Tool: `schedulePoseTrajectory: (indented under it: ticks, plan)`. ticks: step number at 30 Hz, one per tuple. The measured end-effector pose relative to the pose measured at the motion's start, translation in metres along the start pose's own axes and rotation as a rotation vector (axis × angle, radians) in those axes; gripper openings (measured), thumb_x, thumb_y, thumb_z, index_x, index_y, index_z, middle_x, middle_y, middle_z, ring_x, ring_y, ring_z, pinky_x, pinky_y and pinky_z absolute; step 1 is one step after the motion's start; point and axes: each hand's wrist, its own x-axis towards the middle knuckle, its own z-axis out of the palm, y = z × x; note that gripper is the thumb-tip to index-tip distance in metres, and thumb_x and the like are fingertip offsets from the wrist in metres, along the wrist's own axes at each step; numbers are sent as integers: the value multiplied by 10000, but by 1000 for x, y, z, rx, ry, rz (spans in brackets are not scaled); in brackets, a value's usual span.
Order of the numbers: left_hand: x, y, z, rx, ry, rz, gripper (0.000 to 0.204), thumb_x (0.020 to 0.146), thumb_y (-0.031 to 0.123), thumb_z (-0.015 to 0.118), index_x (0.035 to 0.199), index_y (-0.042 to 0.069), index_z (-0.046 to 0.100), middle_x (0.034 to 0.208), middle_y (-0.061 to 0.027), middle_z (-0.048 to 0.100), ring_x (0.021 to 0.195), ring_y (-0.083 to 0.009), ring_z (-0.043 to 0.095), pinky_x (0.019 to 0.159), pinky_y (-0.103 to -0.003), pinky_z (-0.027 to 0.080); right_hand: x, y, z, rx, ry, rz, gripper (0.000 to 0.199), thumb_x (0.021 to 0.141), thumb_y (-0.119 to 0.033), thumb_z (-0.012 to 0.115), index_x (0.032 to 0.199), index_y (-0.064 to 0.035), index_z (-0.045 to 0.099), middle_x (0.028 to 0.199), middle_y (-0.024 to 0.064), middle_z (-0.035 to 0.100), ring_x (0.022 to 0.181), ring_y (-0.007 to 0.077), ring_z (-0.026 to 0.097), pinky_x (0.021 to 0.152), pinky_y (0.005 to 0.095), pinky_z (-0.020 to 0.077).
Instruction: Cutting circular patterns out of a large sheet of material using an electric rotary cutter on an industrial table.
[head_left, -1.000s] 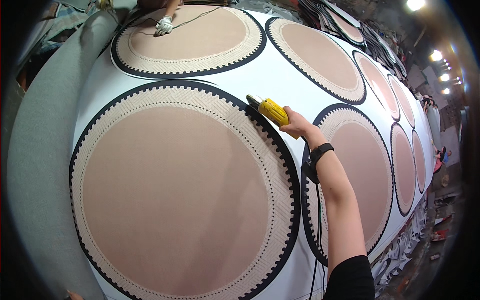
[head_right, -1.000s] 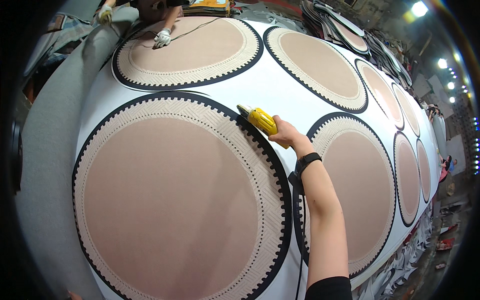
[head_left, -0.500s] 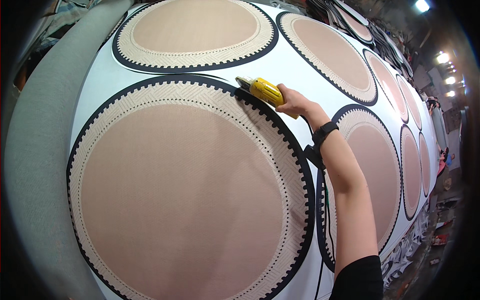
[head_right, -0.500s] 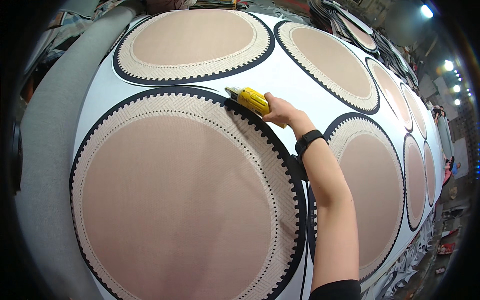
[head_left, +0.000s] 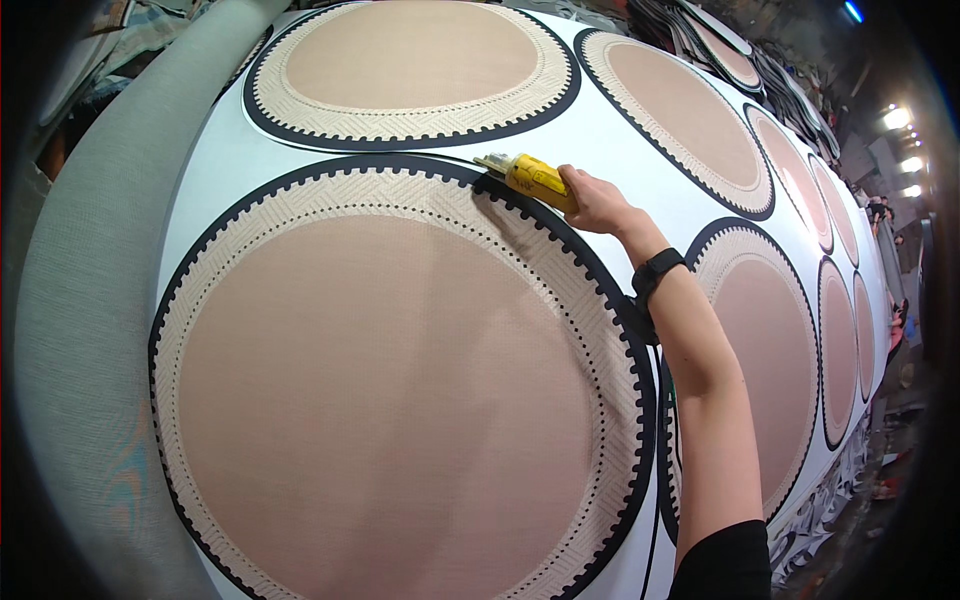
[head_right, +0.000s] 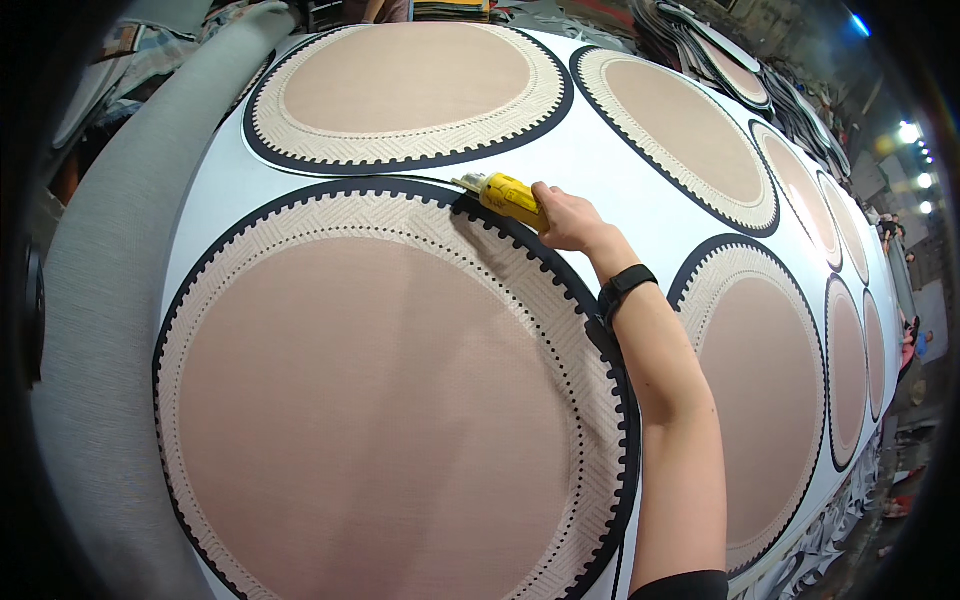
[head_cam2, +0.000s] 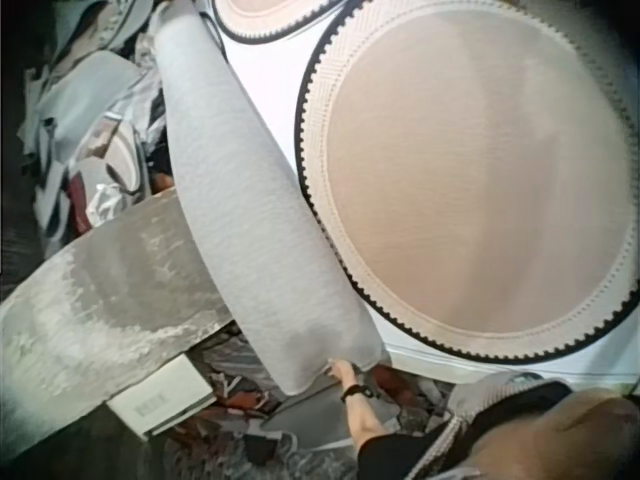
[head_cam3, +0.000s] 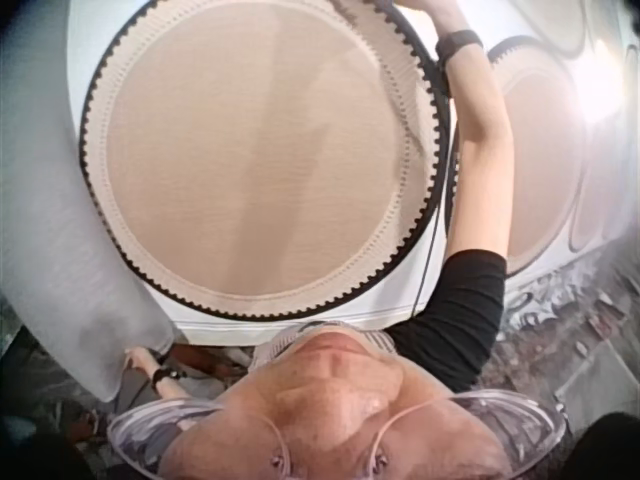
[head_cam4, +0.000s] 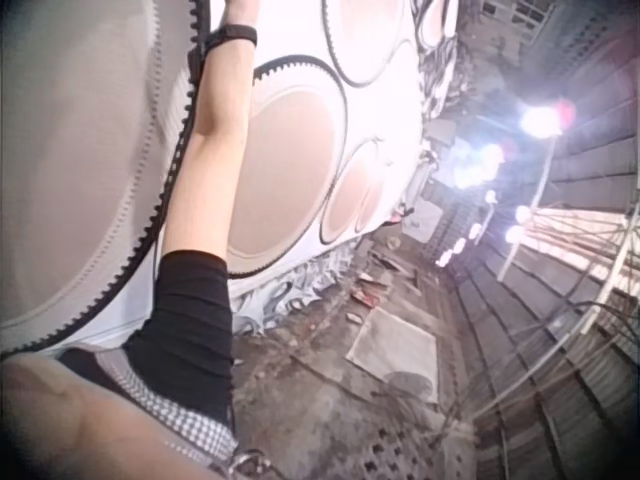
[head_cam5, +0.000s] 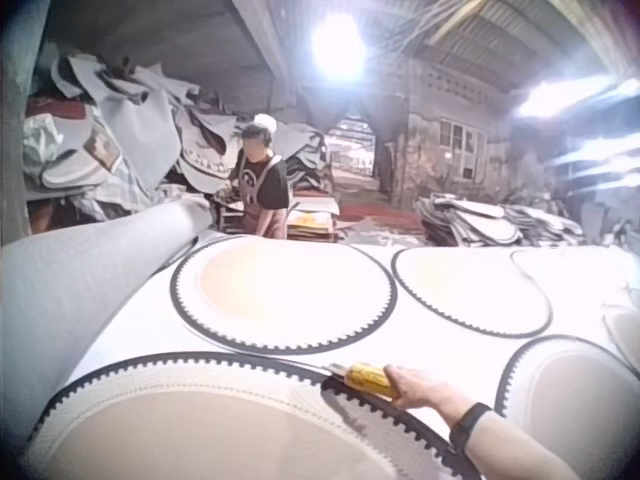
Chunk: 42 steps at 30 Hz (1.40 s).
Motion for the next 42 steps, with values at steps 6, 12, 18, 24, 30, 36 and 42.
schedulePoseTrajectory:
  ticks: [6,12,18,24,30,36,42]
  plan:
    - [8,-1,13,-211,33,-26,547,935,377,298,1085,-117,477,996,-336,559,851,-440,595,758,-491,486,-2,-31,10,20,38,112,624,686,-126,630,1245,-82,356,1097,161,524,996,315,541,862,365,451]
    - [24,-39,21,-69,96,-406,757,900,520,310,1157,-187,391,1009,-364,543,926,-466,560,782,-469,482,-13,-74,7,285,251,91,646,681,-149,626,1257,-60,347,1125,172,515,1019,289,538,901,342,430]
    - [57,-14,20,-376,-83,-253,820,881,559,317,1158,-211,376,1064,-376,503,982,-460,530,842,-484,454,-77,-91,-8,806,364,117,678,682,-196,640,1249,5,328,1105,229,521,1026,297,536,894,339,418]
    - [50,30,-23,-408,-95,-235,783,876,526,349,1198,-188,351,1181,-378,398,1096,-458,437,901,-532,386,-157,-144,-21,1419,233,253,814,623,-432,742,1221,-27,366,1038,144,490,1018,224,507,860,348,415]
    - [-9,20,-23,-424,-97,-317,756,870,493,381,1237,-165,326,1299,-379,292,1210,-455,345,960,-579,317,-259,-199,-44,1738,156,250,804,623,-430,726,1222,-31,366,1021,162,511,940,262,593,778,350,493]
    - [-2,16,-11,-216,-128,35,607,952,435,207,1032,-44,570,1013,-258,596,917,-404,586,791,-466,467,-368,-248,-71,1919,58,284,690,704,-287,682,1245,-1,363,1075,179,536,999,290,580,816,353,495]
    - [-33,39,-61,-320,-217,-15,724,899,553,207,1047,-46,585,1091,-272,559,1049,-440,508,889,-485,393,-485,-293,-92,1725,-190,421,748,659,-244,713,1261,15,353,1071,174,549,963,282,596,802,351,500]
